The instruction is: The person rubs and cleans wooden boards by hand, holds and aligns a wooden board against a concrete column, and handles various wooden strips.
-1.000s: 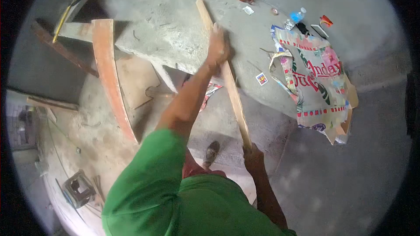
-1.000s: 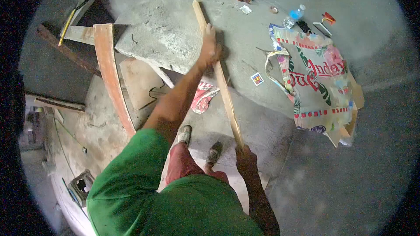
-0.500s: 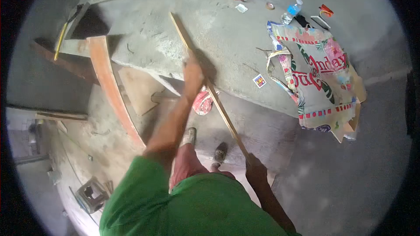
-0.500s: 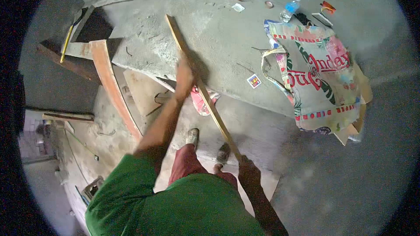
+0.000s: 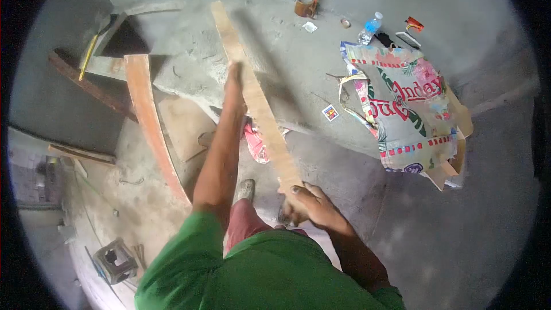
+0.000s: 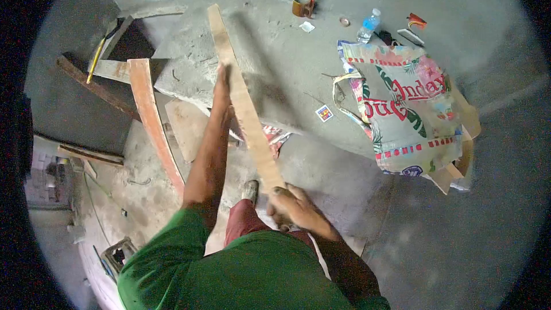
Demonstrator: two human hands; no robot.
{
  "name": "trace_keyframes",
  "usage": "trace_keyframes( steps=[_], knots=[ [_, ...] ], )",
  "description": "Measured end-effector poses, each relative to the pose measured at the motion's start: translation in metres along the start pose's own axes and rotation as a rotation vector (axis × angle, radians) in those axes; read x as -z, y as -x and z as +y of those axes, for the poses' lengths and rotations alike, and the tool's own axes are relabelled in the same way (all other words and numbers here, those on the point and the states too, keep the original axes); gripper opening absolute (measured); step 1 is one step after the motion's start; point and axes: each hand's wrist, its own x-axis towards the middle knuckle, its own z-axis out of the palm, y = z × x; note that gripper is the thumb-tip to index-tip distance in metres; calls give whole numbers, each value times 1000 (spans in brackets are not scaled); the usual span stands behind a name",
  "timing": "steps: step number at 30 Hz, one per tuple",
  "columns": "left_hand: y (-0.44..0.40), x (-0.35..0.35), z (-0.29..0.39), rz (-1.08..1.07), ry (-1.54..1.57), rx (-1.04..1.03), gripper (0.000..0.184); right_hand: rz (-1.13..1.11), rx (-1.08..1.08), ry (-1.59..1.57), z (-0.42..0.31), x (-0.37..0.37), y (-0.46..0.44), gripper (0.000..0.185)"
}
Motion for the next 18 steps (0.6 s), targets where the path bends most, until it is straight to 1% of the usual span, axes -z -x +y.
trace_keyframes(
  steps=[1, 2, 3, 4, 5, 6, 7, 8, 10, 14, 16, 17, 18],
  knots=[
    [24, -9, 9, -4, 2, -13, 67, -121, 43, -136, -6, -12, 3, 56],
    [56, -27, 26, -157, 189, 43, 64, -178, 81, -248, -17, -28, 7, 58],
    [75, -37, 39, -310, 372, 97, 62, -225, 90, -293, -34, -43, 15, 60],
    [73, -34, 42, -311, 368, 78, 62, -275, 98, -336, -49, -54, 21, 61],
    [64, -29, 44, -281, 452, 128, 58, -291, 102, -326, -56, -60, 26, 61],
    [59, -26, 46, -252, 537, 178, 55, -398, 160, -394, -62, -65, 30, 69],
    [58, -24, 50, -263, 513, 145, 54, -505, 219, -462, -68, -70, 35, 77],
    [56, -21, 54, -270, 508, 132, 54, -517, 225, -454, -77, -76, 42, 77],
    [58, -15, 62, -419, 550, 244, 57, -502, 240, -205, -91, -86, 55, 106],
    [73, -21, 74, -505, 529, 178, 56, -497, 201, -242, -95, -94, 68, 112],
    [79, -24, 81, -439, 461, 176, 54, -497, 190, -210, -95, -93, 71, 113],
    [81, -25, 83, -437, 461, 169, 54, -503, 189, -206, -92, -90, 69, 113],
    [84, -26, 84, -443, 510, 194, 53, -567, 245, -271, -87, -87, 65, 107]
  ],
)
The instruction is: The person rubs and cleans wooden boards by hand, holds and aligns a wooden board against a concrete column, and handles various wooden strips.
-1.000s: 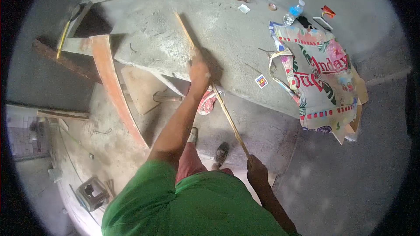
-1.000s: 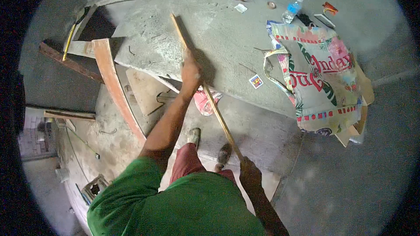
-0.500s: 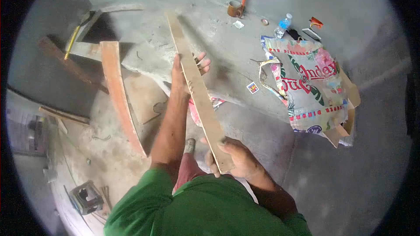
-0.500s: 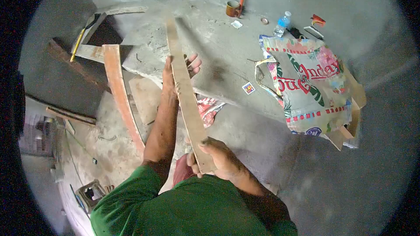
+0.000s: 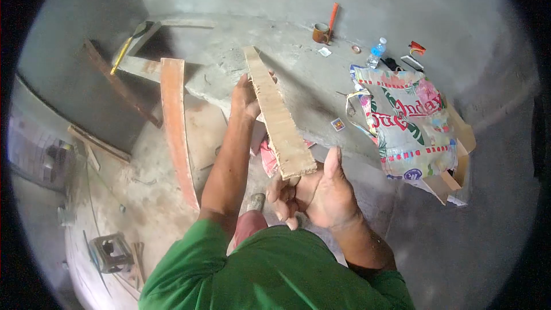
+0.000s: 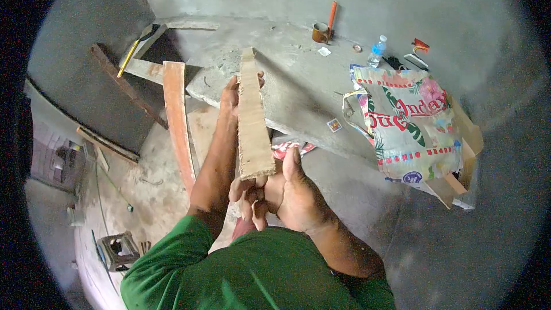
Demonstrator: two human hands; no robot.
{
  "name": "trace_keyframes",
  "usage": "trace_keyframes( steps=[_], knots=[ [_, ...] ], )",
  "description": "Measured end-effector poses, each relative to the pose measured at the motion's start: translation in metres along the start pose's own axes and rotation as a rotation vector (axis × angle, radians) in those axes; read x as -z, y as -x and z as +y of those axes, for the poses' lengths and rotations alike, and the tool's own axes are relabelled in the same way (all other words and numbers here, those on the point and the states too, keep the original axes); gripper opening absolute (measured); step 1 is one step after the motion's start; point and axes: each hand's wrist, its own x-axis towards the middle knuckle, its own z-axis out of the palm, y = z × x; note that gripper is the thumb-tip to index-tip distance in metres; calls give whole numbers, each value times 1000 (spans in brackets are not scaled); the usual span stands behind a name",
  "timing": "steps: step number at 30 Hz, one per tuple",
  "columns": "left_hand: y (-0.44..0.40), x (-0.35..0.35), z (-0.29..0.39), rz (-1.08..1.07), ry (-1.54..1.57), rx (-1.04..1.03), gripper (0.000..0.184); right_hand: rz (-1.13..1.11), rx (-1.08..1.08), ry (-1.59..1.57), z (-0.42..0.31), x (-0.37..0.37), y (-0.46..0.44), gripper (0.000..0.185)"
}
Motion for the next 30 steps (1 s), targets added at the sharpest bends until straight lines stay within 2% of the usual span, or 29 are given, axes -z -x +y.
trace_keyframes(
  steps=[1, 5, 7, 8, 11, 12, 14, 16, 18, 21, 23, 24, 26, 27, 29, 30],
  knots=[
    [2, -2, -1, -5, 54, 16, 53, -63, 63, -57, 2, 3, 0, 101],
    [4, -13, -9, 59, 29, 1, 54, -30, 70, -39, 0, 4, 1, 106],
    [9, -35, -17, 260, -71, -107, 61, 50, 52, -17, -5, -5, 0, 109],
    [10, -37, -17, 260, -65, -107, 61, 129, 40, 5, -6, -10, 0, 113],
    [6, -32, -17, 249, -77, -121, 56, 169, 41, -20, -6, -13, 0, 112],
    [2, -20, -13, 169, -78, -80, 50, 172, 41, -18, -4, -9, 0, 112],
    [-3, -3, -8, 88, -77, -35, 44, -20, 83, -69, 1, 4, 0, 106],
    [-5, 1, -6, -33, 63, 44, 39, -41, 63, -50, 3, 11, -1, 103],
    [-5, -1, -8, -7, 41, 20, 40, -65, 43, -31, 4, 9, -1, 101],
    [-3, -6, -13, 57, -17, -19, 41, 180, 52, -58, 6, 2, 2, 108],
    [-1, -6, -22, 98, -52, -26, 42, 261, 83, -43, 12, 12, 6, 93],
    [2, -7, -29, 157, -96, -19, 42, 261, 83, -45, 15, 18, 9, 93],
    [4, -1, -41, 219, -140, -12, 44, 360, 76, 73, 22, 41, 19, 69],
    [3, 15, -50, 335, -184, 4, 44, 376, 19, 57, 27, 63, 29, 52],
    [0, 54, -68, 513, -302, 15, 47, 422, -39, 151, 47, 101, 45, 47],
    [8, 51, -73, 510, -304, 18, 47, 466, -95, 249, 57, 118, 55, 42]
  ],
)
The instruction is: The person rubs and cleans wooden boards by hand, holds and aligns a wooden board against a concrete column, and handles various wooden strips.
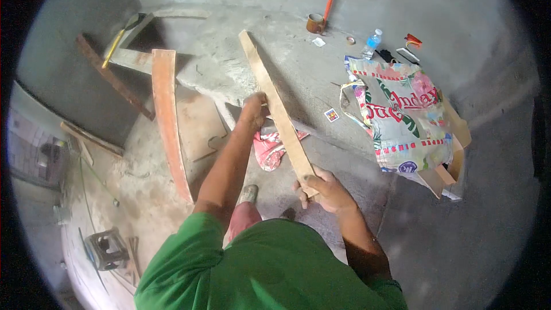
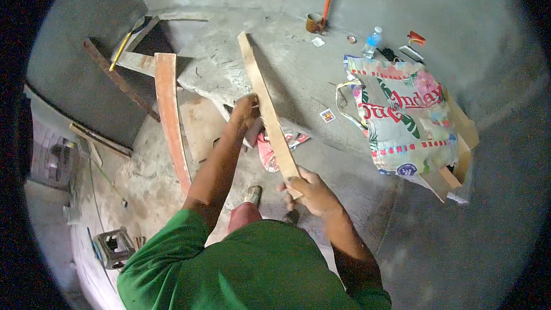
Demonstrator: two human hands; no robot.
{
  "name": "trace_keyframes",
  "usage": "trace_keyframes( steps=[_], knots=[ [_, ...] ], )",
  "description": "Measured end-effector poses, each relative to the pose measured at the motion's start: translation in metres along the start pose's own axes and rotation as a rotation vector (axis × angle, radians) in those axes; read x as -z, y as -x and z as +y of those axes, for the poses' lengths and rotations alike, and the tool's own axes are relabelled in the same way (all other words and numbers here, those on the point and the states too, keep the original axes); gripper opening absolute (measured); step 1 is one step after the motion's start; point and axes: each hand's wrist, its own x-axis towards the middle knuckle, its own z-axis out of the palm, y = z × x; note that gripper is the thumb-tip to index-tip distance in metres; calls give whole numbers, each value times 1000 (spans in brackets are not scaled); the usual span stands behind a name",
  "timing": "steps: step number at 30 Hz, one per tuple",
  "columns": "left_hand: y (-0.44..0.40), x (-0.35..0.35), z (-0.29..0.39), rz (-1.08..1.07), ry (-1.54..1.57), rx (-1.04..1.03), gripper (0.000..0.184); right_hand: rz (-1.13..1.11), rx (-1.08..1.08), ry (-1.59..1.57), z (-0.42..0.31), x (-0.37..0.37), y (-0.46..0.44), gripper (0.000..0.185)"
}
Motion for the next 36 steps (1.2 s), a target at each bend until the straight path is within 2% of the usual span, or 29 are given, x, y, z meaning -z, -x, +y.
trace_keyframes(
  steps=[1, 2, 3, 4, 5, 6, 7, 8, 10, 11, 13, 14, 16, 17, 19, 20, 21, 22, 23, 24, 25, 26, 27, 28, 30, 31, 33, 34, 36],
  knots=[
    [14, -1, -4, 131, -336, -97, 47, 1, 3, 0, 14, 17, 4, 42],
    [22, -2, -4, 265, -670, -196, 48, 131, -42, 321, 30, 32, 10, 40],
    [-7, 25, -16, 310, -846, -372, 47, 257, -87, 644, 44, 48, 17, 39],
    [-7, 24, -11, 320, -845, -375, 47, 327, -128, 704, 58, 62, 28, 40],
    [-3, 22, -6, 350, -1128, -581, 46, 394, -171, 764, 74, 77, 41, 41],
    [-3, 21, 0, 376, -1412, -787, 45, 474, -78, 889, 99, 96, 57, 43],
    [-9, 20, 7, 364, -1462, -716, 73, 554, 22, 1011, 120, 110, 67, 44],
    [-11, 10, 15, 375, -1468, -713, 73, 543, 20, 1008, 123, 107, 75, 44],
    [-13, -20, 23, 432, -1599, -575, 83, 697, 107, 1126, 117, 85, 97, 41],
    [-25, -23, 19, 427, -1600, -561, 83, 699, 93, 1124, 131, 90, 102, 41],
    [-53, -28, 12, 215, -1685, -303, 105, 639, 35, 1155, 147, 99, 104, 42],
    [-75, -13, -3, 131, -1799, -316, 97, 641, 25, 1170, 149, 102, 97, 42],
    [-105, -9, -13, 178, -1767, -361, 82, 697, -162, 1211, 146, 87, 77, 37],
    [-124, -4, -7, 182, -1744, -409, 76, 647, 2, 1437, 144, 85, 57, 32],
    [-177, 15, 15, 201, -1811, -573, 71, 723, -19, 1377, 128, 68, 2, 30],
    [-208, 24, 38, 142, -1955, -511, 61, 674, 58, 1478, 117, 63, -25, 31],
    [-247, 40, 54, 161, -1909, -518, 48, 623, 151, 1580, 103, 61, -53, 32],
    [-255, 37, 77, 254, -1818, -531, 39, 632, 156, 1583, 81, 52, -76, 32],
    [-265, 42, 92, 328, -1666, -729, 41, 696, 140, 1398, 55, 35, -92, 36],
    [-265, 42, 109, 338, -1502, -663, 40, 757, 114, 1203, 31, 16, -103, 41],
    [-266, 51, 120, 97, -1204, -533, 37, 770, 101, 1189, 8, 0, -109, 41],
    [-263, 58, 124, -119, -893, -392, 34, 718, 176, 982, -15, -16, -113, 47],
    [-244, 48, 124, -90, -752, -307, 35, 661, 255, 782, -39, -29, -118, 53],
    [-213, 32, 126, -58, -607, -228, 37, 665, 255, 786, -60, -40, -124, 53],
    [-155, 6, 129, -84, -158, -43, 52, 464, 402, 694, -96, -57, -132, 68],
    [-125, -10, 134, -79, -148, -50, 52, 455, 400, 703, -113, -65, -135, 68],
    [-78, -31, 142, -341, 189, -72, 64, 137, 375, 646, -135, -77, -140, 80],
    [-76, -27, 143, -337, 191, -94, 64, 116, 380, 654, -138, -77, -144, 80],
    [-71, -21, 149, -509, 317, -33, 62, -99, 565, 849, -142, -78, -148, 89]
  ],
)
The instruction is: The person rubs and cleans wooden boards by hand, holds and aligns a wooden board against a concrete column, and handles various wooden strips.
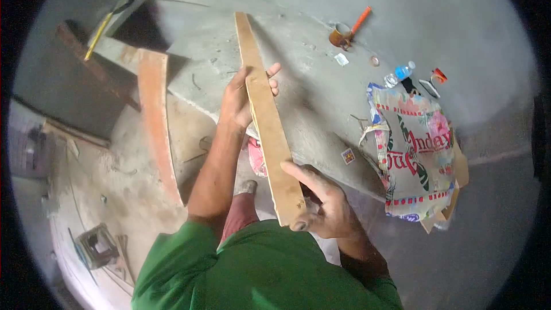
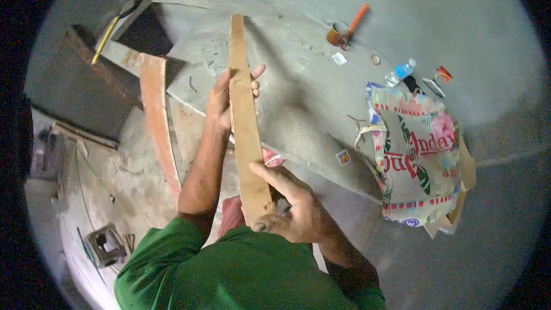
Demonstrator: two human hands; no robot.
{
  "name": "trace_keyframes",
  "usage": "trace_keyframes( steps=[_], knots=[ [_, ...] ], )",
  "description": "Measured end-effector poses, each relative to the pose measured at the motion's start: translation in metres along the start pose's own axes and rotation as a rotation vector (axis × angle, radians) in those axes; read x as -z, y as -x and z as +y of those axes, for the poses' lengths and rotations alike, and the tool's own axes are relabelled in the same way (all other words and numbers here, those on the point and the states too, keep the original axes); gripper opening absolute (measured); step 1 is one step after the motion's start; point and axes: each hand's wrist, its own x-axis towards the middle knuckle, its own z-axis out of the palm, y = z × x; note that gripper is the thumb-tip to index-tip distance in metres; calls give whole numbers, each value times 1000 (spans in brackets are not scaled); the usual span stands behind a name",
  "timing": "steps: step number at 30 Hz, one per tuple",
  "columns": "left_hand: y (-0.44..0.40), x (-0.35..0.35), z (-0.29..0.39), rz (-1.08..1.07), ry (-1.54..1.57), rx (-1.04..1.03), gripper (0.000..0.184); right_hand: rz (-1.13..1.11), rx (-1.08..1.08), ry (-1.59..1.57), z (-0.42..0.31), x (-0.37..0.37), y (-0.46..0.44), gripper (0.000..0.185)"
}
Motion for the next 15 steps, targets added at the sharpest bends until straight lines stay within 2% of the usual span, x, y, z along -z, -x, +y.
trace_keyframes(
  steps=[2, 4, 5, 6, 8, 9, 10, 12, 15],
  knots=[
    [5, -13, 9, 373, -347, -104, 63, -4, 100, 63, -9, -9, 6, 91],
    [0, -41, 2, 668, -967, -297, 62, -66, -270, -442, -17, -17, 23, 86],
    [0, -51, 1, 789, -1277, -410, 55, -25, -159, -372, -20, -21, 26, 71],
    [4, -52, -2, 796, -1280, -425, 55, -37, -148, -375, -16, -19, 32, 71],
    [11, -48, -7, 625, -997, -301, 44, -99, -293, -617, -1, -13, 43, 57],
    [19, -57, -12, 708, -1058, -258, 37, -30, -325, -695, -14, -15, 47, 43],
    [25, -55, -17, 710, -1069, -258, 37, -31, -319, -705, -20, -16, 53, 43],
    [39, -53, -26, 525, -653, -139, 32, 94, -335, -912, -27, -16, 65, 39],
    [63, -71, -40, 478, -640, -100, 32, 17, -304, -834, -21, -11, 77, 42]
  ],
)
